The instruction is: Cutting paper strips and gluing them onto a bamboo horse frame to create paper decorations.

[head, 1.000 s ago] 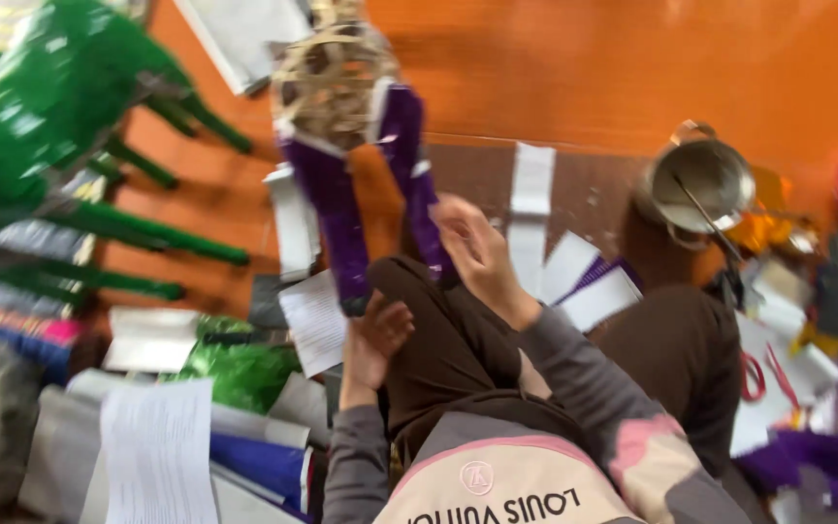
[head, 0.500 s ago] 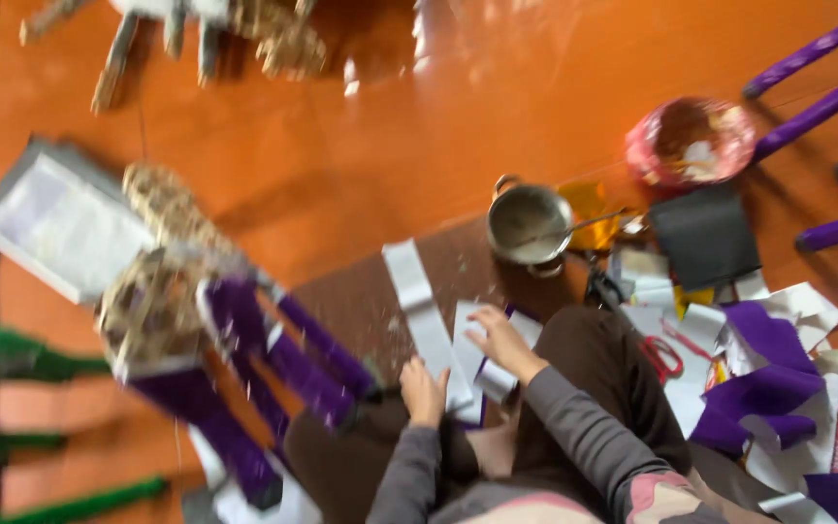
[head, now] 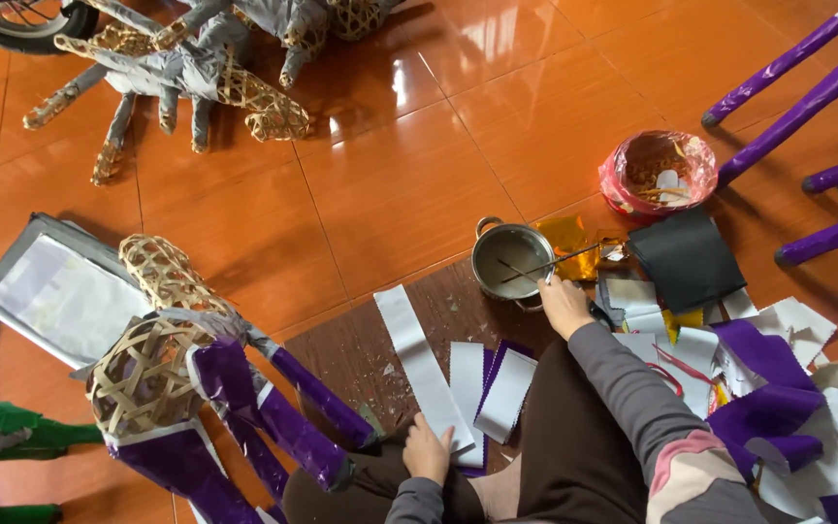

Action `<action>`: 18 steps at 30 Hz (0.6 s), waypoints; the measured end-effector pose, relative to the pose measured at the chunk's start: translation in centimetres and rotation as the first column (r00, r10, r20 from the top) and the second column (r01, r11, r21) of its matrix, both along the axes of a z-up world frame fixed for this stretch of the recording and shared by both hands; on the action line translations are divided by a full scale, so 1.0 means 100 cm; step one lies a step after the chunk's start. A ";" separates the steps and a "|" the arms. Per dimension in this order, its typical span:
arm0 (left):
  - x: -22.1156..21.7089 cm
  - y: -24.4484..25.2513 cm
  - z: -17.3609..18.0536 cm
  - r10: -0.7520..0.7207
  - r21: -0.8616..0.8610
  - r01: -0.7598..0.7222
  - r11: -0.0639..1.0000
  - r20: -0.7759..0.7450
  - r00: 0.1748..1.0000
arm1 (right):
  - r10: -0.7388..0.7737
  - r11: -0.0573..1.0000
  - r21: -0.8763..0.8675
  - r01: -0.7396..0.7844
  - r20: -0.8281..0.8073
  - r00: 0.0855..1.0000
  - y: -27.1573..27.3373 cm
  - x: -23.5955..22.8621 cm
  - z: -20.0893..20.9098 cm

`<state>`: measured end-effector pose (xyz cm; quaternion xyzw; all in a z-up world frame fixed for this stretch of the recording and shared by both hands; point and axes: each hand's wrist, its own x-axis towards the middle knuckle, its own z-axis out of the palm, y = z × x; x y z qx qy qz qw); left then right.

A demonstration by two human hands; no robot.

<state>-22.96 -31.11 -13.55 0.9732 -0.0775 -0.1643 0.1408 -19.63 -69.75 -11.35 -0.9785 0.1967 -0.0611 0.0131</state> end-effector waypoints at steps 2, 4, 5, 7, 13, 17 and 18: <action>-0.004 0.000 -0.001 0.024 0.024 -0.020 1.000 -0.171 0.985 | 0.008 1.000 0.020 -0.007 -0.044 0.999 0.003 0.002 -0.002; -0.007 0.000 -0.010 -0.002 0.031 0.007 1.000 -0.158 0.987 | 0.007 0.999 -0.036 -0.009 -0.064 0.998 0.008 0.004 0.001; -0.007 0.003 -0.013 0.002 0.029 0.003 1.000 -0.164 0.986 | 0.011 0.999 -0.038 -0.013 -0.070 0.998 0.013 0.003 0.002; -0.001 0.010 -0.018 -0.058 0.019 0.055 0.998 0.237 0.970 | -0.038 0.999 0.013 0.041 -0.146 0.988 0.021 0.003 0.007; -0.009 0.028 -0.066 -0.107 0.100 0.081 0.992 0.294 0.950 | -0.131 0.906 0.412 0.096 0.056 0.990 0.066 -0.025 0.051; -0.012 0.033 -0.080 -0.128 0.041 0.121 0.992 0.311 0.942 | -0.171 0.851 0.522 -0.050 0.366 0.915 0.085 -0.051 -0.001; -0.013 0.035 -0.084 -0.170 0.058 0.159 0.985 0.299 0.939 | -0.241 0.785 0.617 -0.060 0.393 0.887 0.090 -0.056 -0.005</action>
